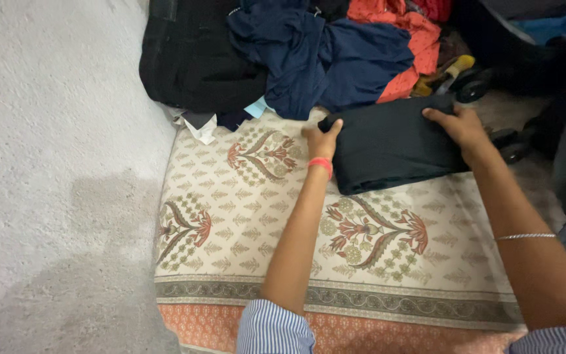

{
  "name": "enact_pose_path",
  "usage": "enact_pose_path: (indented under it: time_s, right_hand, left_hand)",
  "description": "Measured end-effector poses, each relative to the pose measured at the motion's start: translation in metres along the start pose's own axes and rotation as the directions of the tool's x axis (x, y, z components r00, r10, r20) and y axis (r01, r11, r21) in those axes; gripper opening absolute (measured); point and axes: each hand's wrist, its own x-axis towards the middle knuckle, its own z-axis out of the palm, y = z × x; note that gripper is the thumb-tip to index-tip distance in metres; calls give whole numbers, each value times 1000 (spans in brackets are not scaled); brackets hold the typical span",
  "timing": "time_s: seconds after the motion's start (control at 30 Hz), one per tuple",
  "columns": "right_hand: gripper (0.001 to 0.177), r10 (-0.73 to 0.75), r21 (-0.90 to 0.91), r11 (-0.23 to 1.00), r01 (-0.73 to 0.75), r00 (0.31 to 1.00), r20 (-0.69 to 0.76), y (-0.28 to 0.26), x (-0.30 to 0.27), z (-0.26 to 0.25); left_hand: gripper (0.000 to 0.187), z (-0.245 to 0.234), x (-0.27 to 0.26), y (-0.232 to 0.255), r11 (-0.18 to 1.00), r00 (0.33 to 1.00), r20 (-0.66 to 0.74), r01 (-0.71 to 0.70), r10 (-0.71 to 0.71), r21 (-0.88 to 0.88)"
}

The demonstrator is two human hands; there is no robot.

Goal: The person folds a black garment and a blue garment one at a time on a patterned surface and places them into an open suitcase.

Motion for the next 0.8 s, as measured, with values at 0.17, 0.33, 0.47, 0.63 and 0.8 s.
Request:
enact_pose_path:
  time_s: [0.17,0.33,0.47,0.63,0.8]
  right_hand:
    - [90,-66,63,996,64,997,34,-9,-19,-9]
    - [86,-12,294,955,-38,986,164,-47,-53,-18]
    - [85,46,368,927,-70,996,72,-71,-57,-20]
    - [68,-54,440,898,23,997,59,-118,-19,-61]
    - [66,-189,234,947,219,971,-146,-152,42,-158]
  left_hand:
    - [70,-23,-30,23,900,969,244,133,-30,-415]
    - [62,-20,-48,52,922,992,128,33,19,-387]
    - [67,-20,-43,59,921,983,185,77,-5,-382]
    - [70,19,-7,109,915,974,219,40,53,-400]
    - [68,131,32,204,792,923,206,-147,326,-593]
